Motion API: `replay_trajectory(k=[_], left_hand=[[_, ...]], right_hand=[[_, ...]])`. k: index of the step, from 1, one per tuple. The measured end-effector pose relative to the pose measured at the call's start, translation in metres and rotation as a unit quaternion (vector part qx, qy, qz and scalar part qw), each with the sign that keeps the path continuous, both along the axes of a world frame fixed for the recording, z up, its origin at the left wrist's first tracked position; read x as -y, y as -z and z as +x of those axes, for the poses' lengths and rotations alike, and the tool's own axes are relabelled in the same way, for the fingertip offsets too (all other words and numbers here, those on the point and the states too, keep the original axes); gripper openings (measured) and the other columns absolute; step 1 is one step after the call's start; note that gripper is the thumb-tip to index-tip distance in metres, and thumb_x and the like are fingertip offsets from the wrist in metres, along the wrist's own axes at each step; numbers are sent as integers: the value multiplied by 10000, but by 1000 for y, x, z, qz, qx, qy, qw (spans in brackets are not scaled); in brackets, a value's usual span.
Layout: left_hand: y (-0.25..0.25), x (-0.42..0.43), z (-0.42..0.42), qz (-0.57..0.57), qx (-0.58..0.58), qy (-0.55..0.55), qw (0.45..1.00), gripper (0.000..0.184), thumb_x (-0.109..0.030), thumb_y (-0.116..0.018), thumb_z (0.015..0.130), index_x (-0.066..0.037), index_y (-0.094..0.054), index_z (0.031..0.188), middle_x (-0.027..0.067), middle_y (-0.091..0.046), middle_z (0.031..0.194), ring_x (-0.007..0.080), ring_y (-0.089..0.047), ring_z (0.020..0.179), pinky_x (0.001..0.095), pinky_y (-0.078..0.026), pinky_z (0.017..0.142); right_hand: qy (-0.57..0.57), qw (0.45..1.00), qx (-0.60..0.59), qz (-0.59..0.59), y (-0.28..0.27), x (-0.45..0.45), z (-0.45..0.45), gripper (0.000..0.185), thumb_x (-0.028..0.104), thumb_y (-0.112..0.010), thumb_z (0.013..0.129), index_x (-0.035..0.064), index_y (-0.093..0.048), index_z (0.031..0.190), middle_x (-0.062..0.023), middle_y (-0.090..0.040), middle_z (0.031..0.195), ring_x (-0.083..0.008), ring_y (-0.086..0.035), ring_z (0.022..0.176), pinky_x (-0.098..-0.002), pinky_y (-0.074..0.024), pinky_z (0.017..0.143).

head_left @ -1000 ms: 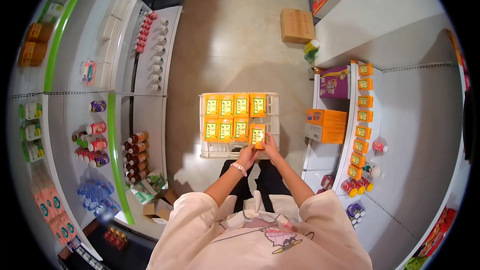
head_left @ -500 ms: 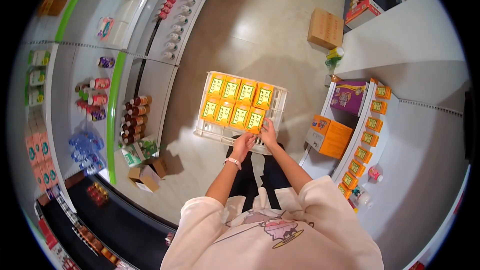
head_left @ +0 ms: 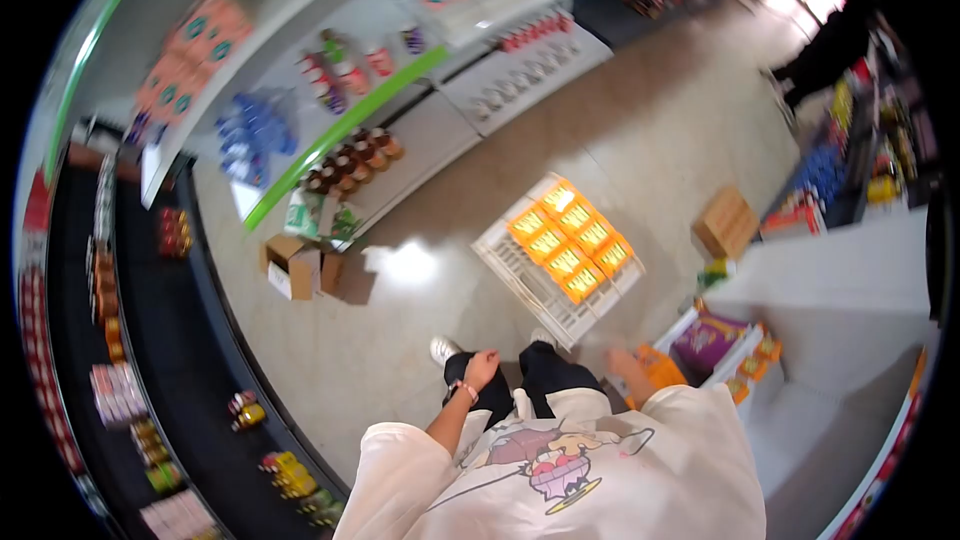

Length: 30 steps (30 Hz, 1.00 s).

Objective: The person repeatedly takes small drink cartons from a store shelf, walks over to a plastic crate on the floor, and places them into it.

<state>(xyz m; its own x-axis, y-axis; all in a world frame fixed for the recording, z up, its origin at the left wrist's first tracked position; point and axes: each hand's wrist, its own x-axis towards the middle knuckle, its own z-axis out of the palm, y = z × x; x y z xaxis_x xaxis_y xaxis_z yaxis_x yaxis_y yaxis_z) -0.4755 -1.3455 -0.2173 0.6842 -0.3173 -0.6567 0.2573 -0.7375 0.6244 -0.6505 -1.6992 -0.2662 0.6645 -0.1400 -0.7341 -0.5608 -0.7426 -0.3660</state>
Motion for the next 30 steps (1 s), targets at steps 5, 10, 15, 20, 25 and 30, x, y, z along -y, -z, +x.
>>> replay_trajectory(k=[5,10,15,20,25,30], left_hand=[[13,-104,-46,-61,-44,-220,973,320,-239,-536,826,-23,-611,1050,121,-668,868,188,-644,776,284,-494,702],[11,-210,-81,-70,-93,-383,917,287,-139,-484,881,40,-554,1094,99,-636,855,138,-587,693,248,-482,618],[28,-320,-109,-91,-70,-445,888,280,-147,-488,878,33,-562,1079,95,-632,825,130,-575,663,248,-474,601],[29,-413,-121,-60,3,-517,854,286,-233,-505,814,-10,-639,933,94,-652,730,177,-618,647,307,-481,620],[11,-490,-141,-25,31,-569,822,304,-248,-486,803,-11,-643,910,106,-659,750,203,-626,643,314,-479,618],[22,-525,-164,-8,-10,-603,797,313,-265,-481,788,-12,-655,846,115,-655,731,208,-625,647,322,-477,624]], right_hand=[[-67,994,-81,-33,-38,-35,29,303,195,-532,756,76,-602,1026,-195,-591,1048,-330,-551,1021,-409,-431,880],[-122,992,9,-25,-13,-136,116,302,180,-542,726,80,-618,1000,-191,-606,1013,-331,-573,971,-386,-451,847],[-203,971,117,48,-59,-313,252,327,175,-542,722,99,-610,1033,-189,-621,969,-335,-586,923,-385,-461,810],[-193,953,149,179,-95,-482,322,329,189,-564,745,109,-600,1062,-125,-636,793,-246,-607,730,-346,-481,673],[-264,934,124,206,-92,-563,322,328,217,-595,755,121,-600,1069,-104,-614,728,-198,-588,668,-323,-476,627],[-338,935,70,76,-69,-551,303,302,261,-584,760,136,-625,1031,-163,-634,916,-290,-611,835,-382,-483,754]])
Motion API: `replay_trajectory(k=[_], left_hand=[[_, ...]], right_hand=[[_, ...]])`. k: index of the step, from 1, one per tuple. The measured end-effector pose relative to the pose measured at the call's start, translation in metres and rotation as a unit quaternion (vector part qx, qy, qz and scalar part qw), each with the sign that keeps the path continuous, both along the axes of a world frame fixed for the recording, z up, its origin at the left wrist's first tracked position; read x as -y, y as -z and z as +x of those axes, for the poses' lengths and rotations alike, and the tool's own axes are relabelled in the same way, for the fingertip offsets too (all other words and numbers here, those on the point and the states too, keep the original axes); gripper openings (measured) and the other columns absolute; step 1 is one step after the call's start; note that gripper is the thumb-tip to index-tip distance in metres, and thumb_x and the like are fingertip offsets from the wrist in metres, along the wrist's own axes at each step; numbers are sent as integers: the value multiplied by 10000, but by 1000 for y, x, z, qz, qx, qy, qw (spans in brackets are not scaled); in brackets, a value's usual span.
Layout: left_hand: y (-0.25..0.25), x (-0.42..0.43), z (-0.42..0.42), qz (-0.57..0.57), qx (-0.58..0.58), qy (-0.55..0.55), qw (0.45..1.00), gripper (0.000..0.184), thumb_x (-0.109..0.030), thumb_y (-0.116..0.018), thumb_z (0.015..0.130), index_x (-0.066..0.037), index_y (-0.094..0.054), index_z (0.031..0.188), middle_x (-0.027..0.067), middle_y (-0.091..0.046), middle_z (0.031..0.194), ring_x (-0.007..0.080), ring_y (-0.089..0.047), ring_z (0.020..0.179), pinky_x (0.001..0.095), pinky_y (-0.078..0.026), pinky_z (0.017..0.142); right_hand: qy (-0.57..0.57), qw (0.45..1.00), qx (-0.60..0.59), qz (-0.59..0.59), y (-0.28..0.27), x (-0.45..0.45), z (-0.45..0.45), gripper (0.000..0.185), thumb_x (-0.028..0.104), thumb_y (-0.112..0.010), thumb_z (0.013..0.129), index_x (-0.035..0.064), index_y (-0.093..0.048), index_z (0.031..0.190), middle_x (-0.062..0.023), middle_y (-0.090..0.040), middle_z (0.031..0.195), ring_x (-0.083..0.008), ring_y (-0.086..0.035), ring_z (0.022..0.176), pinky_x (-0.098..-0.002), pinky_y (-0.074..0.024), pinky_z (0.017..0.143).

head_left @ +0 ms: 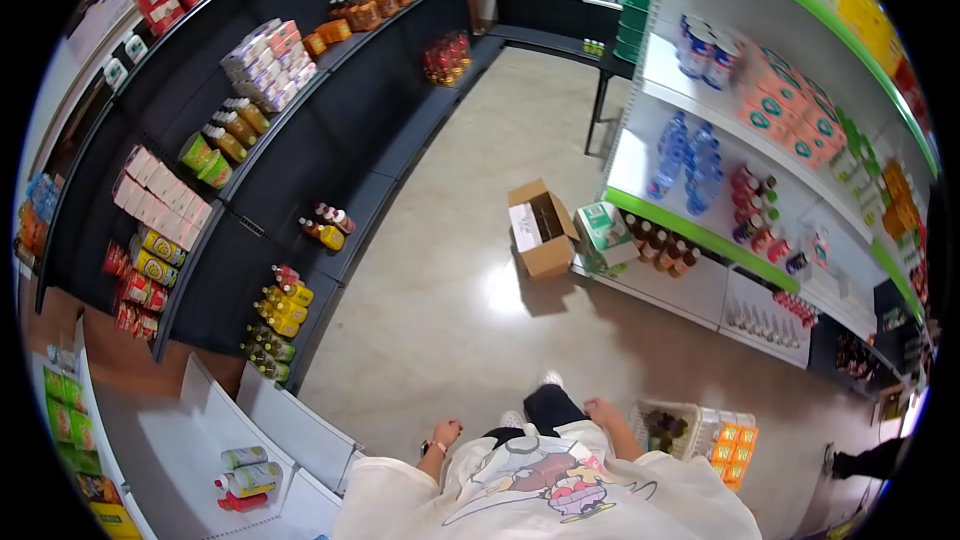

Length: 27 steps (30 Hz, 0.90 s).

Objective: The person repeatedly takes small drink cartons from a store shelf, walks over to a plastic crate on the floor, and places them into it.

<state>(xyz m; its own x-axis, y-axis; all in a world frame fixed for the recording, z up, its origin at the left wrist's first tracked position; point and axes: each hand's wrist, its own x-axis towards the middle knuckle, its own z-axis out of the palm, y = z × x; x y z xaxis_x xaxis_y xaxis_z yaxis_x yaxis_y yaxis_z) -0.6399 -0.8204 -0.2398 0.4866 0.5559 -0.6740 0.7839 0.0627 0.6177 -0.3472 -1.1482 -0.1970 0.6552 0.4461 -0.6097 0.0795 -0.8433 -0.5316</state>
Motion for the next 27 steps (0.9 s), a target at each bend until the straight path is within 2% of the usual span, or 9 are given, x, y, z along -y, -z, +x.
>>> replay_trajectory(k=[1,2,4,6,12,17,21,25,27], left_hand=[[-1,-1,-3,-9,-5,-20,1000,316,-271,-481,786,-14,-658,835,117,-654,726,208,-624,651,323,-477,626],[0,0,-7,-12,-11,-26,1000,317,-277,-484,782,-18,-662,831,126,-655,742,229,-627,676,333,-477,642],[-10,-5,-5,5,-56,13,998,323,-291,-488,777,-28,-665,838,146,-656,785,270,-630,731,354,-476,678],[-13,-23,11,27,-84,55,995,328,-301,-488,774,-35,-662,852,162,-653,823,299,-629,770,370,-473,706],[-5,-90,72,10,-85,30,996,341,-319,-489,780,-37,-658,873,157,-650,847,297,-626,771,368,-471,716],[-12,-185,203,-24,32,-76,996,346,-304,-501,812,-7,-650,910,112,-656,817,203,-620,717,313,-477,660],[-27,-242,289,-48,190,-186,963,316,-214,-491,863,37,-588,1030,82,-640,802,134,-583,661,252,-469,617],[-67,-272,334,-57,209,-199,956,294,-173,-480,878,52,-572,1043,71,-628,787,110,-563,680,220,-452,620],[-43,-289,326,-7,148,-151,977,275,-189,-469,865,-2,-615,1004,95,-633,770,151,-586,719,287,-467,662]], right_hand=[[-173,982,76,19,86,32,6,277,287,-570,756,117,-654,958,-162,-624,979,-304,-603,874,-398,-476,785],[6,997,-59,-45,97,36,11,287,298,-558,755,68,-673,882,-148,-644,920,-280,-620,815,-382,-491,722],[142,963,-200,-109,47,26,26,294,281,-564,752,31,-674,859,-138,-653,839,-246,-625,736,-371,-491,638],[83,970,-165,-156,43,17,47,265,238,-559,751,4,-653,833,-121,-621,700,-230,-595,617,-367,-486,538],[86,976,-169,-107,13,-88,153,268,252,-569,750,30,-670,862,-132,-658,799,-259,-636,742,-372,-504,646],[-87,996,7,14,49,-226,277,344,277,-625,744,25,-650,978,-163,-644,963,-263,-609,904,-369,-477,771],[-39,993,14,113,47,-329,348,291,243,-585,768,29,-651,954,-120,-661,846,-211,-626,808,-315,-481,723],[-50,994,12,101,56,-398,377,244,200,-568,778,13,-649,913,-98,-657,760,-200,-627,728,-307,-480,689],[-47,995,-56,69,-3,-425,372,250,183,-565,779,-14,-641,913,-113,-654,771,-191,-621,734,-310,-477,691]])
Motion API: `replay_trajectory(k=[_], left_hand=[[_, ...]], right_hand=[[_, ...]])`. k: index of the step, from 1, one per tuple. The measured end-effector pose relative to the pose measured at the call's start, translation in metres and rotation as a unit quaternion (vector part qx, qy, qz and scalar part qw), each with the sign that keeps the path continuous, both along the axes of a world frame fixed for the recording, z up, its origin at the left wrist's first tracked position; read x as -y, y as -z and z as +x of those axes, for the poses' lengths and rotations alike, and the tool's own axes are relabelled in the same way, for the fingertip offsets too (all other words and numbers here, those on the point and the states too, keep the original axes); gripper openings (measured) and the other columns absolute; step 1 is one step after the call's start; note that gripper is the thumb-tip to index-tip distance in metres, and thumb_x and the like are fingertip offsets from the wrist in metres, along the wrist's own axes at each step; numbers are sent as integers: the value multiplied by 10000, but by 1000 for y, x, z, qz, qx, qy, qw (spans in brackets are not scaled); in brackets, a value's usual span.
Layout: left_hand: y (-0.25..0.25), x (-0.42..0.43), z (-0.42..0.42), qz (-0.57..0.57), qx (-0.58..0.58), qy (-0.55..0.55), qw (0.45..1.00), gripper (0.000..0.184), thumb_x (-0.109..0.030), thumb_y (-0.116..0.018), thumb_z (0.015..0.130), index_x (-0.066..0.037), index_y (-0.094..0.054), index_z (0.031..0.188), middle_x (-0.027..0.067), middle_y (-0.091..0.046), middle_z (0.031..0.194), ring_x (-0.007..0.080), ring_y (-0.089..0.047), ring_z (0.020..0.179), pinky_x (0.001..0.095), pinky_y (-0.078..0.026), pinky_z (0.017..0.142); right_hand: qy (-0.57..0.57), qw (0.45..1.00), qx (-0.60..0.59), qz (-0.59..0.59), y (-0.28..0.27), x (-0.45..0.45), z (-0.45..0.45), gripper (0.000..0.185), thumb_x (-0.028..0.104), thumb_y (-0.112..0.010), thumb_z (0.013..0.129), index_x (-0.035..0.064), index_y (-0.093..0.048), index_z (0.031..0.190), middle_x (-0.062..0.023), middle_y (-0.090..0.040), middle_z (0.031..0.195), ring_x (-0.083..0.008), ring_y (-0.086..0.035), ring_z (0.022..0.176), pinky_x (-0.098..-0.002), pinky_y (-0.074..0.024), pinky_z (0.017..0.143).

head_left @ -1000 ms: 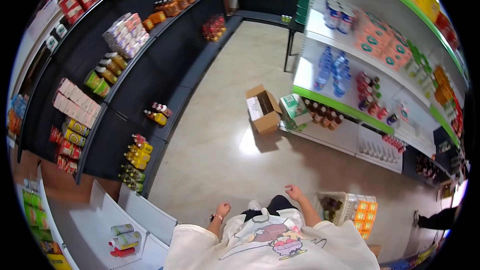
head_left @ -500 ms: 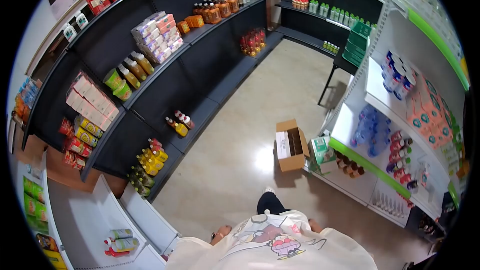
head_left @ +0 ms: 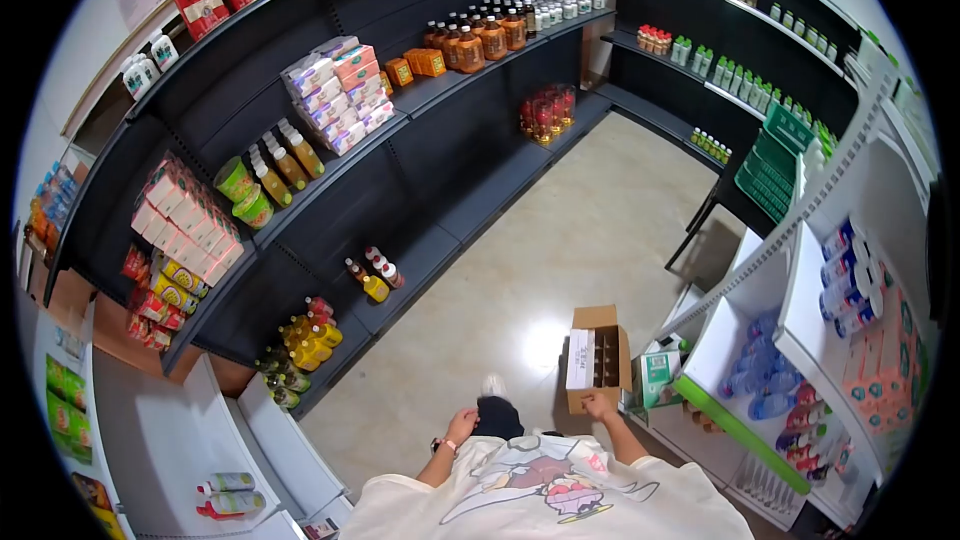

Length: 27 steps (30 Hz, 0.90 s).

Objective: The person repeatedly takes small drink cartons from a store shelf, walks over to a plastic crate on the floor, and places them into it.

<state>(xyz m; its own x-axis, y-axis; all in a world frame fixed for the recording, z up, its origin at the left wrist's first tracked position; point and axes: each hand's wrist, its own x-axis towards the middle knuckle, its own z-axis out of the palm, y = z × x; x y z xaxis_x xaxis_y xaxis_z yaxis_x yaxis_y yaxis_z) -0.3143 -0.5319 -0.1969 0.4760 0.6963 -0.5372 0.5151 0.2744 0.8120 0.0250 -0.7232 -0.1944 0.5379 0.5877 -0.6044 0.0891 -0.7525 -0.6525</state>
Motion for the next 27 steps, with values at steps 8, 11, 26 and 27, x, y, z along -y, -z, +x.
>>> replay_trajectory(k=[8,11,26,27], left_hand=[[64,-108,-71,121,-241,324,907,287,-292,-511,784,-47,-649,842,151,-650,848,273,-626,774,386,-484,704],[57,-175,-68,148,-203,421,872,335,-354,-538,794,-42,-649,842,128,-650,831,260,-629,787,402,-483,706],[-36,-513,287,17,133,45,990,262,-150,-468,883,-22,-559,1092,97,-629,952,170,-591,848,258,-459,738],[-43,-513,295,15,146,55,988,262,-142,-470,885,-23,-552,1104,86,-628,950,156,-587,855,251,-457,738]], right_hand=[[-119,992,28,-13,99,-19,47,275,217,-544,773,46,-640,965,-150,-649,885,-258,-613,757,-378,-471,674],[-67,975,105,-184,70,-66,79,291,234,-525,792,39,-646,971,-120,-656,804,-221,-623,676,-367,-499,601],[-43,997,12,58,-39,-464,154,268,177,-513,827,54,-591,1051,-106,-651,752,-175,-624,704,-296,-486,640],[-42,996,0,76,-48,-487,155,256,161,-506,834,55,-590,1052,-104,-652,767,-170,-625,711,-287,-484,646]])
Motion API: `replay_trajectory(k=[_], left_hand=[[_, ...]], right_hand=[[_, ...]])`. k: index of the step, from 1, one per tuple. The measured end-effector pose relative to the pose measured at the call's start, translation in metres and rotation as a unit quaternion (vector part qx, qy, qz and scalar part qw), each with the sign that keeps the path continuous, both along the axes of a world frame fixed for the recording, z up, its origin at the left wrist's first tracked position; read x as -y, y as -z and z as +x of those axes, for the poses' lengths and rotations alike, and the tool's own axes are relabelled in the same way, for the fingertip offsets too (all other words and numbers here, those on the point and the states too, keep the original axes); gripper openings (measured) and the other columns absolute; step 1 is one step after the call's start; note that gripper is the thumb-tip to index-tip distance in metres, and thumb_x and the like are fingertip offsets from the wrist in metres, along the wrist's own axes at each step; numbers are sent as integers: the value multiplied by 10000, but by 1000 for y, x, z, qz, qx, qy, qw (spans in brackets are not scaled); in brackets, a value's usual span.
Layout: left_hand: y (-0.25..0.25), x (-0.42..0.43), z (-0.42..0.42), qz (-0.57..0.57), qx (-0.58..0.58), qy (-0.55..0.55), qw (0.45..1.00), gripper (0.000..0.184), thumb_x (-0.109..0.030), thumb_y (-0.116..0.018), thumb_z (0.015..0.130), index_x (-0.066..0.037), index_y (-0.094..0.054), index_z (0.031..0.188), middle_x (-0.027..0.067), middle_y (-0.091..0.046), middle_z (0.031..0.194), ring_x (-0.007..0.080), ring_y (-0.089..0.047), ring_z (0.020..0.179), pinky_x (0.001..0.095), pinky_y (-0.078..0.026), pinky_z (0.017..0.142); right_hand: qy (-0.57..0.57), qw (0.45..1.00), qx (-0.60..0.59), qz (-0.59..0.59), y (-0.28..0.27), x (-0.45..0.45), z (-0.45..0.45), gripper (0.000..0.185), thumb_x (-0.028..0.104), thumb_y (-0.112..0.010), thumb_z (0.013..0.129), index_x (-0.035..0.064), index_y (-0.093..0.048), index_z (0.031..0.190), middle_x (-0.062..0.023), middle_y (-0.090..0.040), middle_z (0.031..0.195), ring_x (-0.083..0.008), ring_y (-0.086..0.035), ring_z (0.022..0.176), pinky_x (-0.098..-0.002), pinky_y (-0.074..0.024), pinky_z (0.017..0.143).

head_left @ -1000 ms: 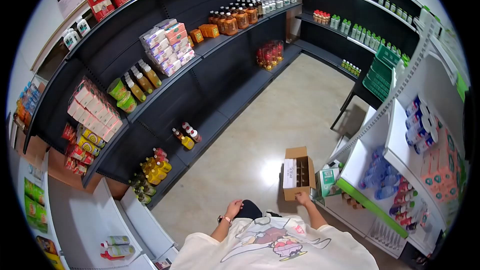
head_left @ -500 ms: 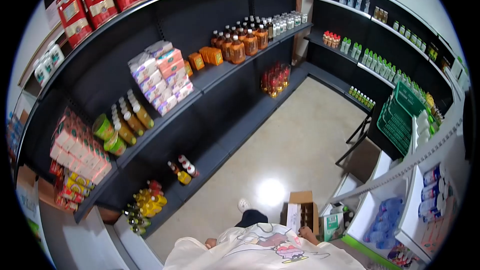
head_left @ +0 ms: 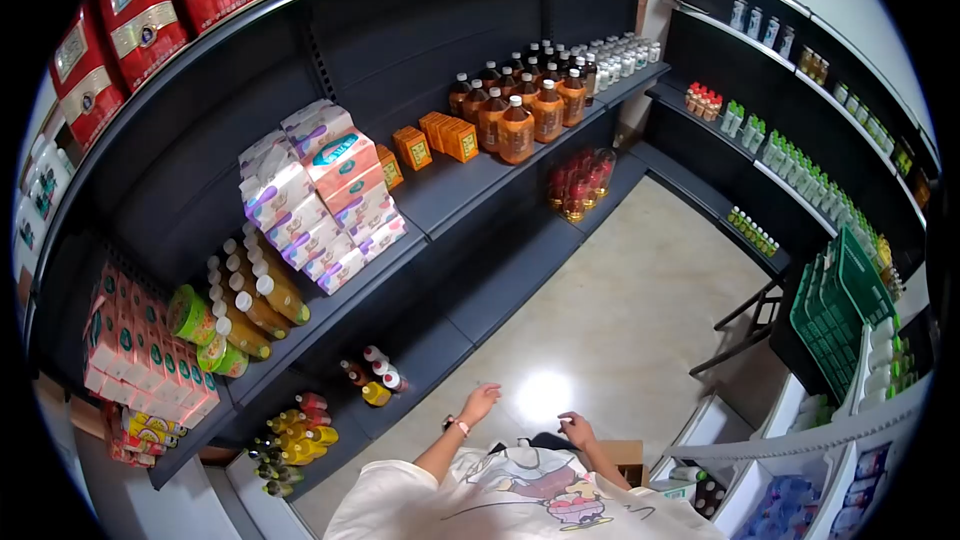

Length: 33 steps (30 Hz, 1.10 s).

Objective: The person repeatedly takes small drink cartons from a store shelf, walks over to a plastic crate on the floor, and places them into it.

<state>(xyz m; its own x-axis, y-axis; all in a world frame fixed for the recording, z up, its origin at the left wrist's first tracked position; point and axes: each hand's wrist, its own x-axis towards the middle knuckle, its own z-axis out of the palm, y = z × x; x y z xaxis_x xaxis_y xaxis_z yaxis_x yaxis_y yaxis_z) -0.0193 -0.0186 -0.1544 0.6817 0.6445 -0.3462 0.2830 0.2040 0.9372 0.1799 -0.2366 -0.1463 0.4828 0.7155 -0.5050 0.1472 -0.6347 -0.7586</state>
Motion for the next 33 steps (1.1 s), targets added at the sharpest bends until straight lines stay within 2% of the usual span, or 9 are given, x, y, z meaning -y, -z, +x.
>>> replay_trajectory(k=[5,13,15,17,18,21,23,28,33], left_hand=[[-23,-17,37,12,7,52,999,274,-112,-490,887,-21,-520,1143,78,-618,979,131,-574,891,245,-452,759],[-142,-156,90,166,-29,-116,979,361,-133,-538,860,-35,-478,1202,144,-571,1118,188,-579,968,287,-457,824],[-174,-217,119,213,-83,-206,952,388,-118,-557,846,-30,-470,1214,162,-557,1135,196,-571,992,290,-460,830],[-177,-271,140,292,8,-278,915,450,-129,-577,835,-11,-428,1243,147,-546,1125,200,-574,966,303,-459,828],[-186,-299,145,230,41,-293,927,505,-186,-590,829,4,-401,1256,200,-508,1133,271,-549,980,333,-451,821],[-252,-371,168,237,-38,-396,886,572,-220,-494,877,25,-260,1337,273,-413,1203,340,-483,1067,355,-411,882],[-266,-421,179,205,33,-498,842,573,-238,-438,889,76,-241,1325,292,-329,1299,368,-407,1169,375,-353,961],[-242,-510,163,252,-19,-593,765,621,-265,-421,885,150,-213,1297,324,-289,1332,407,-305,1242,367,-238,1038],[-222,-508,150,229,5,-586,777,565,-222,-458,860,23,-262,1330,296,-394,1269,384,-397,1189,371,-323,980]], right_hand=[[-19,996,-1,92,-26,-88,19,216,116,-492,849,68,-588,1036,-95,-650,780,-165,-630,734,-281,-481,676],[-191,958,55,207,-131,-304,77,181,101,-498,855,74,-586,1011,-105,-636,793,-197,-614,684,-300,-483,644],[-204,927,65,307,-142,-382,87,169,92,-509,849,72,-588,998,-113,-627,784,-212,-611,674,-319,-483,621],[-273,850,139,429,-192,-457,88,219,70,-521,810,67,-564,1025,-119,-601,905,-276,-582,819,-350,-470,713],[-297,803,158,493,-221,-491,86,241,80,-521,801,67,-553,1039,-117,-587,959,-302,-559,881,-362,-460,757],[-347,755,210,515,-268,-594,78,450,38,-525,726,53,-467,1172,-127,-509,1138,-327,-488,1002,-388,-436,832],[-357,725,278,519,-279,-661,69,521,59,-541,712,41,-430,1220,-144,-476,1195,-335,-480,1003,-388,-434,842],[-378,663,422,490,-266,-757,49,592,126,-547,720,29,-380,1280,-138,-356,1352,-351,-379,1186,-430,-364,920],[-404,656,355,529,-248,-765,48,541,89,-620,659,0,-435,1159,-149,-408,1290,-364,-381,1186,-433,-358,916]])
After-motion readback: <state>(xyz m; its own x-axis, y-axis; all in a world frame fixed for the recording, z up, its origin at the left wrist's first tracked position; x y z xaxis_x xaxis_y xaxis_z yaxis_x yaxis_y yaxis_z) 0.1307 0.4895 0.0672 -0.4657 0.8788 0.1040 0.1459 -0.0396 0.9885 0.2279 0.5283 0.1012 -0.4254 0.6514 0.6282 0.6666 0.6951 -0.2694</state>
